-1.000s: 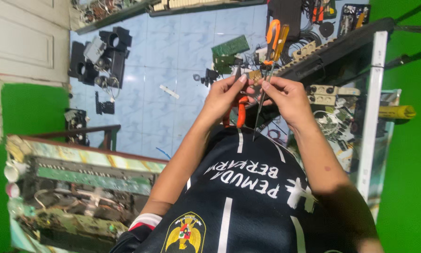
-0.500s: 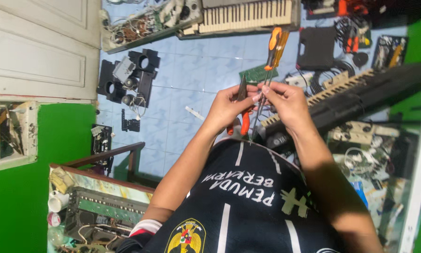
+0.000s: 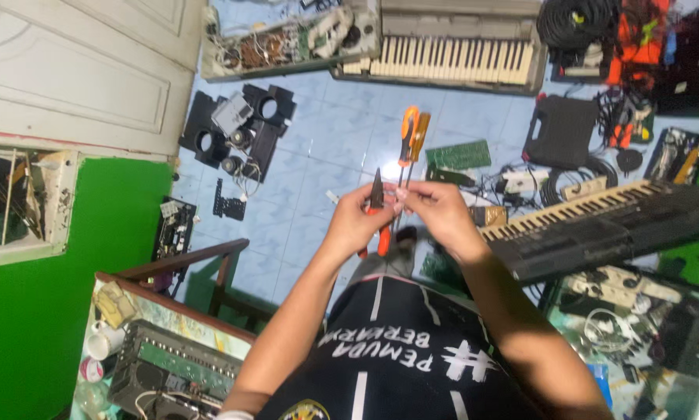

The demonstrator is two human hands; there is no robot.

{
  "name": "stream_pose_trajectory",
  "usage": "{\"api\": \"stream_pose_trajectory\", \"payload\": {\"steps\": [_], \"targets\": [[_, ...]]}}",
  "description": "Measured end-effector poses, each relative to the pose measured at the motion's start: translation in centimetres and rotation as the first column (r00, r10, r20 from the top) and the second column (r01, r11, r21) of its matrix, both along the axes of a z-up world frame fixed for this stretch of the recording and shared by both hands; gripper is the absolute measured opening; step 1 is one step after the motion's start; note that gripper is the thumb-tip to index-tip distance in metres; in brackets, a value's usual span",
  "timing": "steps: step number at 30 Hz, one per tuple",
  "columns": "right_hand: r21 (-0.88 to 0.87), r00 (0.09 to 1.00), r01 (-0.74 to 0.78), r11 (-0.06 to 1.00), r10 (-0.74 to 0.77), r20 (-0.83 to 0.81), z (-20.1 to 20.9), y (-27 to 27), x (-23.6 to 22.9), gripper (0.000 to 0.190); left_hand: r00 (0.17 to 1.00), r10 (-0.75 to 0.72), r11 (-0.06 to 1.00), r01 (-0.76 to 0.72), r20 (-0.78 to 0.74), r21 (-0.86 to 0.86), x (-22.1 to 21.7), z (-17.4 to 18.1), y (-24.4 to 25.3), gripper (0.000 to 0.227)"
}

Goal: The person works on the internal components of an electronic keyboard, using a screwdriver to remove and replace screws from various parts, including a metal panel and a small circuit board, while occasionally holding a pair of pliers and a screwdriver together.

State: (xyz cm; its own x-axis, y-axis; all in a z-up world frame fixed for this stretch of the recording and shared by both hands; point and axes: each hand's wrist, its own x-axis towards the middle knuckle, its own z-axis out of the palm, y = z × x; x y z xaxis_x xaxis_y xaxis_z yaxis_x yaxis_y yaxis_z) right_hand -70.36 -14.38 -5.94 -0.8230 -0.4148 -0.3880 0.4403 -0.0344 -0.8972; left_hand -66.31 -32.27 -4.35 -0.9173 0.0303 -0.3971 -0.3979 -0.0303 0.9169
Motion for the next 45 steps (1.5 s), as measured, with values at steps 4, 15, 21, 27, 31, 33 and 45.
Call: {"api": "stream_pose_trajectory", "payload": {"steps": [4,15,21,27,31,33,45], "targets": [[-0.006,0.996,-0.081,0.997,0.081,0.044,-0.7,-2.5,-1.4,0.030,0.998,0.057,0.997,-0.058,-0.010,-0.060,0.5,-0.3,-1.8,0.027],[-0.012,0.966,-0.259,0.966,0.259,-0.015,-1.5,-12.9,-4.9,0.028,0.939,0.340,0.940,-0.339,-0.048,0.024,0.5,-0.1,-9.8,0.031],[-0.117,0.911,-0.411,0.904,0.413,-0.009,-0.8,-19.3,-6.6,0.027,0.864,0.499,0.864,-0.502,-0.066,-0.042,1.3,-0.1,-14.2,0.037],[-0.098,0.791,-0.608,0.788,0.612,0.010,-0.1,-27.0,-9.4,0.022,0.705,0.708,0.703,-0.694,-0.052,0.155,0.8,0.2,-18.7,0.037],[-0.076,0.663,-0.746,0.661,0.749,0.003,0.5,-33.7,-11.8,0.021,0.611,0.791,0.609,-0.781,-0.035,0.137,0.2,2.1,-22.2,0.035],[-0.094,0.585,-0.808,0.582,0.811,-0.008,0.8,-36.7,-13.0,0.020,0.555,0.832,0.553,-0.830,-0.004,0.077,-0.5,2.9,-23.9,0.036],[0.139,-0.034,-0.990,0.004,0.963,-0.269,0.7,-49.9,-14.4,0.014,0.092,0.975,0.066,-0.989,-0.204,-0.130,0.5,0.8,-28.4,0.043]]}}
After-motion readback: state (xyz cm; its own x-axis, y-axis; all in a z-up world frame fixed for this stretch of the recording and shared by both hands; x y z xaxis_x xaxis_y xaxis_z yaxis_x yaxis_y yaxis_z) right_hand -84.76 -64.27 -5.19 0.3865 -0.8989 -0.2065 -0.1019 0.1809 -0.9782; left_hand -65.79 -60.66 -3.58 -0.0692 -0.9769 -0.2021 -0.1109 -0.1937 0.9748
